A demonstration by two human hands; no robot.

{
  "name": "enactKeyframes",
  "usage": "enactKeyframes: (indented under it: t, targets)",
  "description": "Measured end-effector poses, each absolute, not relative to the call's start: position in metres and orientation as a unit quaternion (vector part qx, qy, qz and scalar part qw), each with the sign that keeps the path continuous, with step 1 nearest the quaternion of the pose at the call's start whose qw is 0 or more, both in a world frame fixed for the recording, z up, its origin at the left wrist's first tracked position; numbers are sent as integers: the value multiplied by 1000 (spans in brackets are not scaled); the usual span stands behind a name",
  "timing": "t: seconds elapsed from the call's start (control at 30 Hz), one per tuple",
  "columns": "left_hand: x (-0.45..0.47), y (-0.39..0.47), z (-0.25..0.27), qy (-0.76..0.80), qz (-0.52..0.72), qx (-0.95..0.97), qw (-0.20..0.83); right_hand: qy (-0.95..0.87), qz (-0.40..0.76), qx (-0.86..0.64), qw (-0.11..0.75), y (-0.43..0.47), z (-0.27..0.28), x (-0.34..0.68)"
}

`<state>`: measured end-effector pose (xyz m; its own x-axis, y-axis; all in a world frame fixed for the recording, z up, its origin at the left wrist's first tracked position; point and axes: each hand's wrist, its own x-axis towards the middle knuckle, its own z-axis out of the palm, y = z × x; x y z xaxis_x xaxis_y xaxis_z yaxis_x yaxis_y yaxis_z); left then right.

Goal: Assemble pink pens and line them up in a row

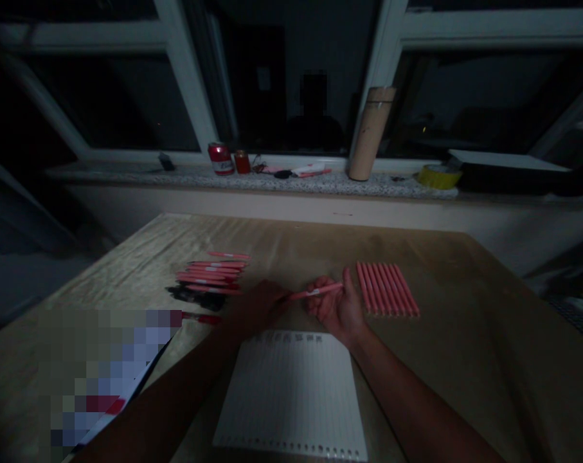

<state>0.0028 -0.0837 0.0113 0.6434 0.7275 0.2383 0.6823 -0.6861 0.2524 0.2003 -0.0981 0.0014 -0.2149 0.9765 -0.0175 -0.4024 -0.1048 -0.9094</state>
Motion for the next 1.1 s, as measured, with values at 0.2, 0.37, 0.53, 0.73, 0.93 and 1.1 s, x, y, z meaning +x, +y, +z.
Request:
enactKeyframes:
  t: [0.2, 0.37, 0.53, 0.73, 0.93, 1.1]
  targets:
    - [3, -84, 13, 405, 159, 898, 68, -380, 655, -349, 552, -99, 11, 198]
    - [2, -83, 12, 414, 158, 894, 61, -372, 661, -345, 553, -100, 13, 199]
    - [2, -83, 9, 423, 173, 887, 69, -388, 653, -340, 554, -99, 9, 202]
    - [1, -83, 9, 419, 175, 888, 67, -392, 663, -308, 559, -97, -3, 206]
    - [1, -84, 13, 417, 176, 889, 63, -412, 640, -333, 556, -97, -2, 205]
    - [2, -85, 13, 416, 195, 886, 65, -325, 694, -292, 573, -99, 6, 202]
